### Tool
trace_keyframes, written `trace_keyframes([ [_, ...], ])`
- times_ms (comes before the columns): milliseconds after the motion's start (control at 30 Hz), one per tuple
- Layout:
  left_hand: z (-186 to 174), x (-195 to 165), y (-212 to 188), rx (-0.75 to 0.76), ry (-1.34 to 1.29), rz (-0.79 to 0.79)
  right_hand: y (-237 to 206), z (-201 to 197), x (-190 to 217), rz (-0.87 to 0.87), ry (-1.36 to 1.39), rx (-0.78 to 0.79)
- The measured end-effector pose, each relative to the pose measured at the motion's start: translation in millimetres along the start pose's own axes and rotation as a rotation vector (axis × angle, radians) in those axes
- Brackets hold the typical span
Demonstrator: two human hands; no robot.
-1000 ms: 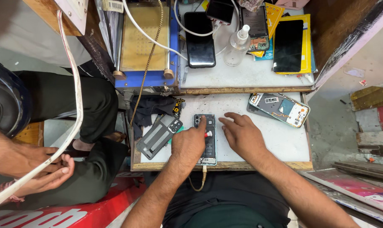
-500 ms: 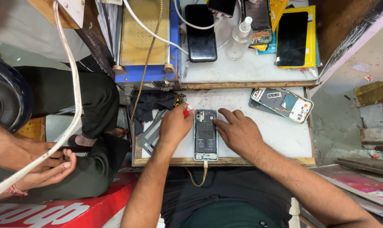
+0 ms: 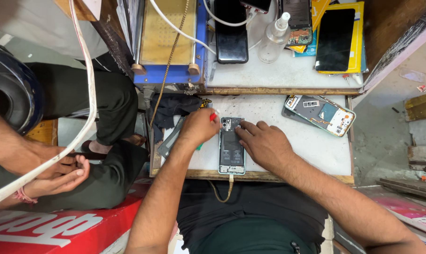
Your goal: The person uses a red-handled screwdriver to remove screws from the back of a disassembled smartphone. They then use a small metal tool to pry and lift a black metal shield plate from the phone's interior. The person continues to remove additional screws from the phone's back casing.
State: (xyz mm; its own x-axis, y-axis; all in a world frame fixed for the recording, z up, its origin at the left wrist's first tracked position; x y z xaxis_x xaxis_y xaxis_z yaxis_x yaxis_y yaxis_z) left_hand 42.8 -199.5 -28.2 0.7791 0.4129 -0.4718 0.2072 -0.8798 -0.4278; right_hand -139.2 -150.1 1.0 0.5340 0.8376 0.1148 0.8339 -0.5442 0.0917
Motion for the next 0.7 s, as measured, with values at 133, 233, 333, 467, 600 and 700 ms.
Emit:
trace_keyframes([
  [133,9,5,1,0.076,0.065,-0.025,-2,3,3,0.023,0.018,0.02],
  [233,12,6,2,0.074,0.108,-0.022,-2,3,6,0.032,0.027,0.014],
  [333,9,5,0,0.054,0.115,-0.002,-1,3,7,0.053,0.045,0.03],
  [467,7,2,-8,0.039,0.073,0.04,-4,2,7,0.079,0.079,0.012],
  [600,2,9,-32,-0.077,-0.118,0.08,-21,-9,-4,0.057,0.255,-0.225],
  [700,-3,27,-62,-0.115,-0.389,0.137,-54,-21,-30,0.206,0.493,-0.484],
])
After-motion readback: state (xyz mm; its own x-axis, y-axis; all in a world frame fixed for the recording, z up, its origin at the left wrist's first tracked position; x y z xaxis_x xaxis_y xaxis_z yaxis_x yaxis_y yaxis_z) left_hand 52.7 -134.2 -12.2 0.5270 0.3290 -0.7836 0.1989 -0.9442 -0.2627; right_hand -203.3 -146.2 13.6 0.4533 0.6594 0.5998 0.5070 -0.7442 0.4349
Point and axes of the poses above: each hand's wrist, its own y-axis towards the middle knuckle, its own z-axis out of the palm, x = y × z, the point moved 6 cm from there along y, towards the middle knuckle, and after that the axes turned 14 degrees about -z, right-handed, at the moved point
